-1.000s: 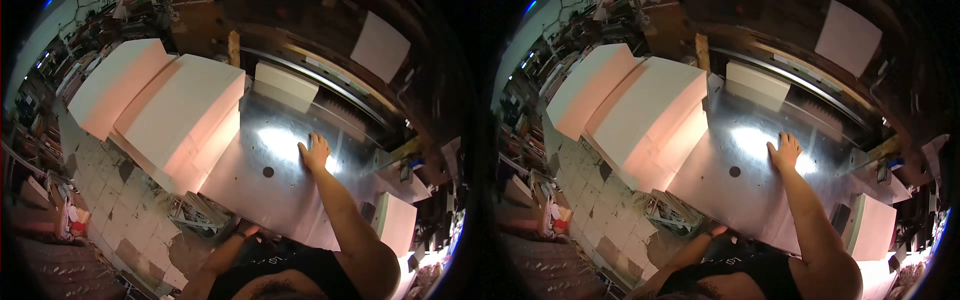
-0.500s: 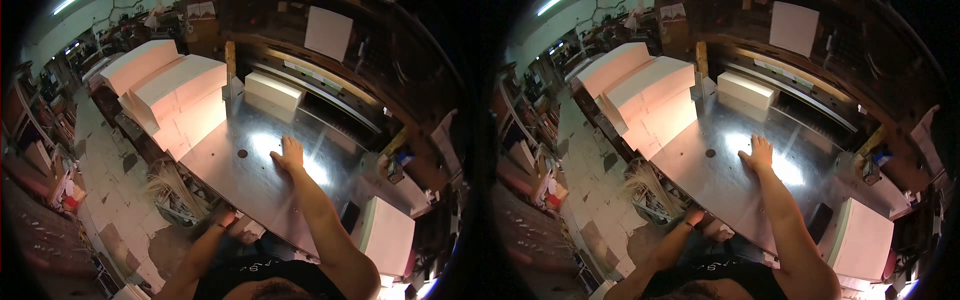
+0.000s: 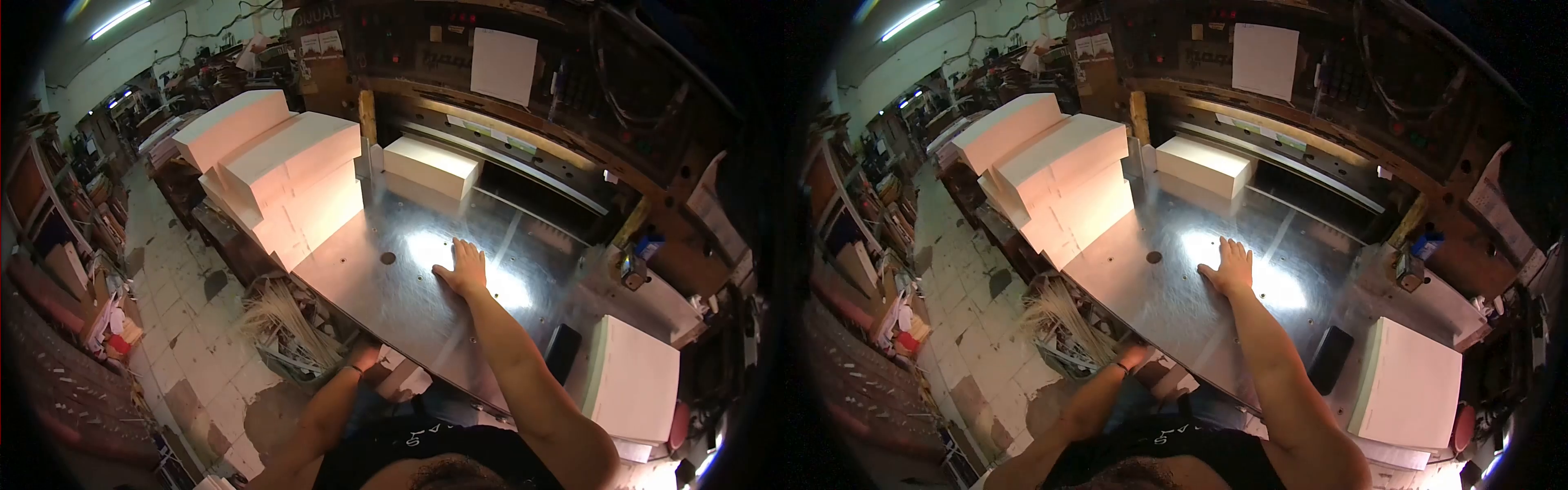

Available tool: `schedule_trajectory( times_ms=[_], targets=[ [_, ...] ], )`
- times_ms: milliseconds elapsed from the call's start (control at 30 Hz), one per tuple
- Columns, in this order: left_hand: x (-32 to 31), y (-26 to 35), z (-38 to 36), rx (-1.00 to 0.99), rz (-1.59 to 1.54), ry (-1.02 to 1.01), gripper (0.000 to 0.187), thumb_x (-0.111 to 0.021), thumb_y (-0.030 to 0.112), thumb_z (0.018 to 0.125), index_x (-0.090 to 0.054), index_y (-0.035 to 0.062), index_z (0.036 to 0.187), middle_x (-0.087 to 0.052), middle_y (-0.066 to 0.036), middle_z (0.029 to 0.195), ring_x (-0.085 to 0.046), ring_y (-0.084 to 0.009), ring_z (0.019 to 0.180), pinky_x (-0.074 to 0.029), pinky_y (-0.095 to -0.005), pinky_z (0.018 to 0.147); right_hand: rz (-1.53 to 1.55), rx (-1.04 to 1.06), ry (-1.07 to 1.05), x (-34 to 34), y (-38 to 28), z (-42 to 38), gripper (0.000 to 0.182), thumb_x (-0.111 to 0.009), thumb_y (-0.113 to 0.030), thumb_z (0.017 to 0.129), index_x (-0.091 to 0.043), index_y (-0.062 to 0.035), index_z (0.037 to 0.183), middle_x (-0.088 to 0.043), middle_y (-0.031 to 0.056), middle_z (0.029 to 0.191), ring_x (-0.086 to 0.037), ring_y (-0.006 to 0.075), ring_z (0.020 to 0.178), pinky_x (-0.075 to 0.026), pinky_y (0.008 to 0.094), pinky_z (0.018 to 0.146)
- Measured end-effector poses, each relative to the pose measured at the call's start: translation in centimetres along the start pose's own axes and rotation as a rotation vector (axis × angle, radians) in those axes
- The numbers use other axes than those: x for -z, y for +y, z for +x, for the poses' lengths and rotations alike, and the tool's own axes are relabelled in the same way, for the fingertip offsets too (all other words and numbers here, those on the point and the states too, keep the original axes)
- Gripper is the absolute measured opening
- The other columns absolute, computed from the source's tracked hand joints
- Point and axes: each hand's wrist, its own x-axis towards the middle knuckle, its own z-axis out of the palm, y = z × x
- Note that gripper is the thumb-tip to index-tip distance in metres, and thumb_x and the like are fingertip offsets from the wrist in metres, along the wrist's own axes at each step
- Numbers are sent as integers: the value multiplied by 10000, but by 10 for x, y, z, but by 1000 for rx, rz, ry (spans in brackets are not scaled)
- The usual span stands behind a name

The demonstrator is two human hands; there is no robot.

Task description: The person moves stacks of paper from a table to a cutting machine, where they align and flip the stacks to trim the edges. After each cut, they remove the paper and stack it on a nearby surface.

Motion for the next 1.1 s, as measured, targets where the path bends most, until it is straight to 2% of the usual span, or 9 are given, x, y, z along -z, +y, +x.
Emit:
schedule_trajectory(
  times_ms=[100,167,267,367,467,567,700,800,1100],
  targets=[
    [17,29,-10,-64,-38,100,463,-570,374,969,-597,-27,1199,-640,-247,1155,-629,-410,1027,-493,-461,893,-6,4,-20,7,-2,-2,943,-744,-566,784,-383,-94,1516,-386,137,1570,-283,304,1490,-183,507,1232],
    [19,38,-16,70,-186,208,371,-575,338,948,-651,8,1100,-691,-219,944,-680,-348,886,-510,-424,811,-13,-4,1,2,0,0,941,-746,-567,781,-388,-96,1514,-389,136,1568,-288,301,1486,-188,506,1231],
    [10,13,-7,157,-226,118,462,-608,402,940,-618,-10,1148,-686,-231,1028,-656,-407,940,-519,-438,830,-15,-9,2,-1,-1,0,937,-745,-568,779,-395,-100,1511,-394,134,1563,-295,299,1482,-190,505,1230],
    [13,20,-13,143,-548,91,445,-605,417,935,-614,42,1175,-695,-156,1055,-665,-356,935,-523,-451,835,-16,-6,-3,1,-1,0,932,-743,-568,778,-398,-105,1510,-399,133,1561,-298,296,1482,-187,503,1231],
    [11,56,-25,495,-1051,70,382,-528,384,994,-621,58,1170,-662,-76,1180,-634,-267,1064,-493,-474,936,-17,-4,12,-1,0,1,930,-741,-568,777,-400,-108,1509,-402,133,1559,-300,294,1480,-185,502,1232],
    [4,67,-32,752,-1558,-278,403,-500,387,1011,-591,69,1240,-634,-95,1230,-591,-273,1163,-464,-535,1010,-18,-6,21,-2,-1,1,922,-740,-569,774,-414,-107,1502,-406,134,1555,-306,295,1477,-187,502,1230],
    [3,121,-42,539,-1495,-637,352,-466,311,1036,-595,37,1216,-642,-132,1196,-599,-278,1152,-497,-504,1005,-10,-2,12,0,-2,2,901,-738,-571,773,-442,-104,1484,-413,136,1548,-315,295,1471,-189,507,1228],
    [-10,128,-45,619,-1418,-439,303,-470,271,1040,-601,51,1202,-650,-127,1163,-618,-268,1089,-519,-459,969,-7,6,26,-1,-1,1,884,-739,-565,772,-460,-103,1472,-417,139,1545,-317,294,1468,-193,513,1226],
    [-10,132,-48,587,-1459,-424,261,-489,270,1037,-621,74,1147,-672,-89,1069,-639,-236,967,-537,-417,884,2,9,14,0,0,1,846,-738,-558,774,-494,-108,1448,-421,143,1541,-306,295,1472,-190,516,1226]
  ],
)
